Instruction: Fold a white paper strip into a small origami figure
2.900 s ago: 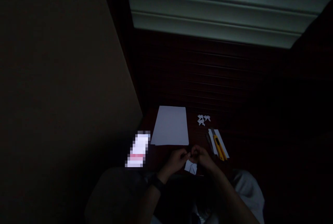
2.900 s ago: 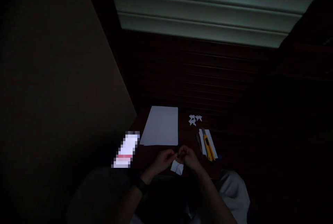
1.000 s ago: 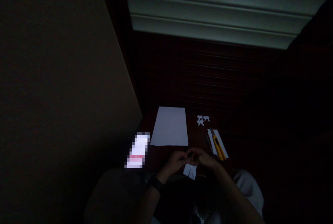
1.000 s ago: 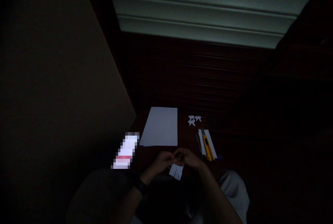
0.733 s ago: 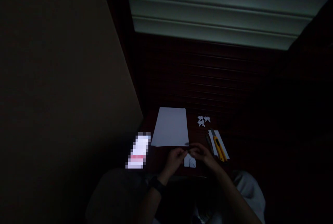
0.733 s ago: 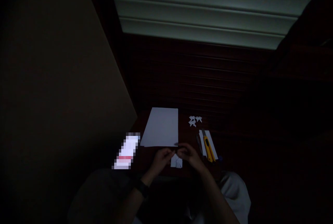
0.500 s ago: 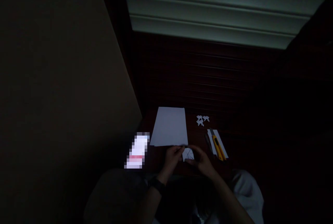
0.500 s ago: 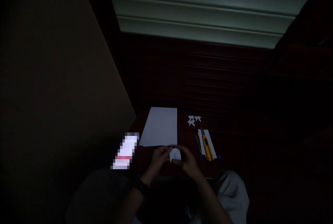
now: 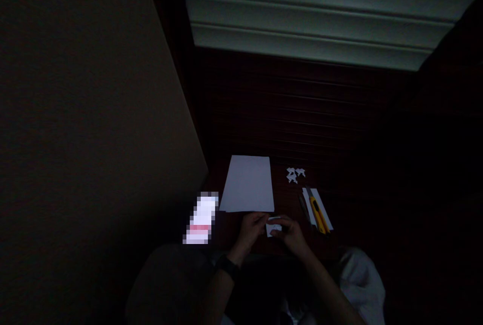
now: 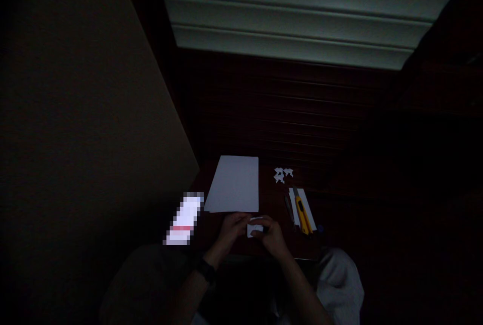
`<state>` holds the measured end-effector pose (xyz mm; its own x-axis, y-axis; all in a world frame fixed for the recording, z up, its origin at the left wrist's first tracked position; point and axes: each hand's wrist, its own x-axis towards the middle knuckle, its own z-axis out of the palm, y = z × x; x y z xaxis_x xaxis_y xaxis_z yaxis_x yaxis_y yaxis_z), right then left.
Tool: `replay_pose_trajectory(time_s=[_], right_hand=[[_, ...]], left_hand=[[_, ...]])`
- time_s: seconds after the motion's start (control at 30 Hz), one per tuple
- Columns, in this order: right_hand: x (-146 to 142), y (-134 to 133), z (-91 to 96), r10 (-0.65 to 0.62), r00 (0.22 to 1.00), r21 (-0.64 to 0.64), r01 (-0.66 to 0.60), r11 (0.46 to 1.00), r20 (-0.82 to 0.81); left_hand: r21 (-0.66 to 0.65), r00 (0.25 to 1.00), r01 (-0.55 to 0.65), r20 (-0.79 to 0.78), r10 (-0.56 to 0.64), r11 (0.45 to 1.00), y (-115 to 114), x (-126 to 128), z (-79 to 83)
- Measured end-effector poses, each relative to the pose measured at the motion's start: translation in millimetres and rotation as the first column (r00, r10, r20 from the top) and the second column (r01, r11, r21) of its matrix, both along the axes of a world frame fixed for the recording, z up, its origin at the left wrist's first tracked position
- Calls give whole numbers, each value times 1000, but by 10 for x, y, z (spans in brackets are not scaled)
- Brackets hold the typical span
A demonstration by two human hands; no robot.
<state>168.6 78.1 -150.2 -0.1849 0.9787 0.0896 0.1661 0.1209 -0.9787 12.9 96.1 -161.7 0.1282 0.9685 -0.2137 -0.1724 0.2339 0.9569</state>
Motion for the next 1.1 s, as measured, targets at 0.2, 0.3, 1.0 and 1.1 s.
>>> replay_pose_trajectory(time_s=[0.2,0.3,1.0,1.1], right_hand=[[51,4,19,116,993,-1,-116,993,-6],[54,-5,27,105,994,-2,-105,994,-11],[36,-23,86,98,995,-39,-98,994,-1],[28,-34,86,91,996,-43,-90,995,4]], left_hand=[[14,1000,-2,27,2,1000,-10,6,-2],[13,1000,6,15,-6,1000,-12,1,-6],[-16,1000,-2,0,2,1000,19,-23,-46],[-1,1000,0,4,0,1000,24,-25,-70]])
